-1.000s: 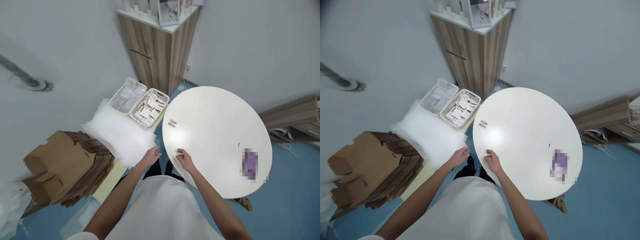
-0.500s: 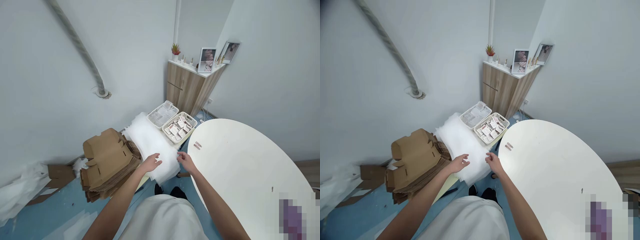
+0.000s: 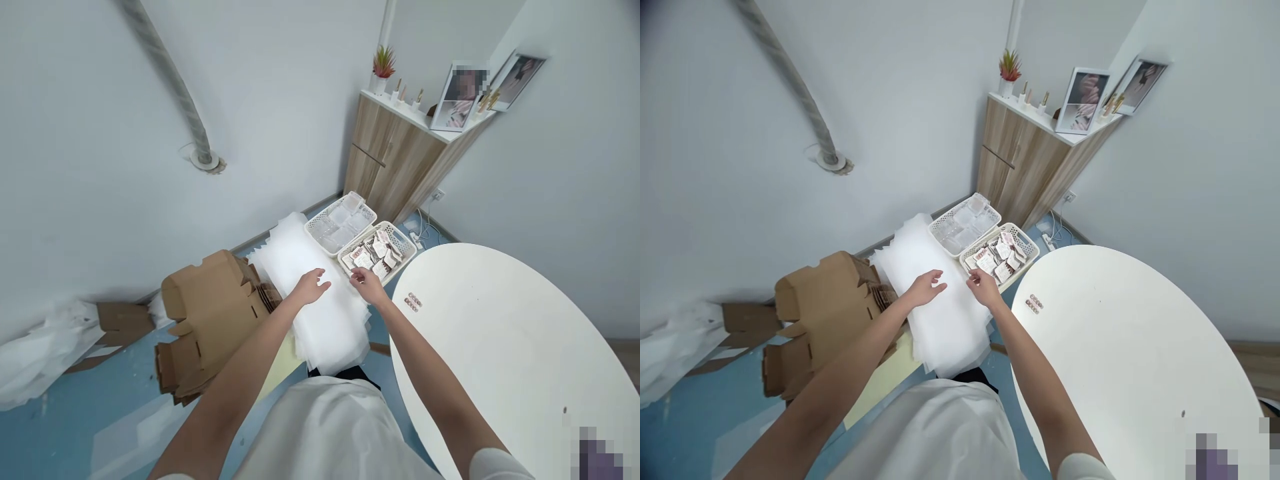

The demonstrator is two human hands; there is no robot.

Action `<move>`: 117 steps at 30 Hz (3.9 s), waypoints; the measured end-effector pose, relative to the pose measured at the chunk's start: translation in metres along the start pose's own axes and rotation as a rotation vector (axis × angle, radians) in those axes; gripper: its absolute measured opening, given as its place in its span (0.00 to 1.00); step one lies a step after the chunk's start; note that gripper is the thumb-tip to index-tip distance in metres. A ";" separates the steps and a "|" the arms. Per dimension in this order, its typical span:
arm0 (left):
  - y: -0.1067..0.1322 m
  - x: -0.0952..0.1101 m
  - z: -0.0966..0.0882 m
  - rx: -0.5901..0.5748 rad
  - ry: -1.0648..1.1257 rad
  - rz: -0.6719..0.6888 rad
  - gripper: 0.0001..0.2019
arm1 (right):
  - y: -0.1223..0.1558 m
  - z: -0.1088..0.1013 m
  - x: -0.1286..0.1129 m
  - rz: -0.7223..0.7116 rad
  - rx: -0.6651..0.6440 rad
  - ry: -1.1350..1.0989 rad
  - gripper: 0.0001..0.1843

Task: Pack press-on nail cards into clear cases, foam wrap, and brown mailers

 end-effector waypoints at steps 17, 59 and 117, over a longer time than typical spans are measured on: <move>-0.143 -0.014 -0.047 0.063 -0.182 -0.179 0.23 | -0.149 0.013 -0.003 0.163 -0.096 0.629 0.17; 0.049 0.051 0.079 -0.332 0.965 0.040 0.17 | 0.120 -0.023 -0.017 -0.075 0.382 -0.617 0.18; 0.093 0.263 0.424 -0.803 -0.001 0.597 0.39 | 0.462 -0.099 0.201 -0.085 0.614 -0.009 0.22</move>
Point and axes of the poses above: each hand's wrist, its own y-axis away from the middle knuckle, its own z-axis out of the palm, x = y × z, the point moved 10 cm from there along -y, towards the middle knuckle, and after that the axes turned 14 degrees about -x, right-handed, at the moved point
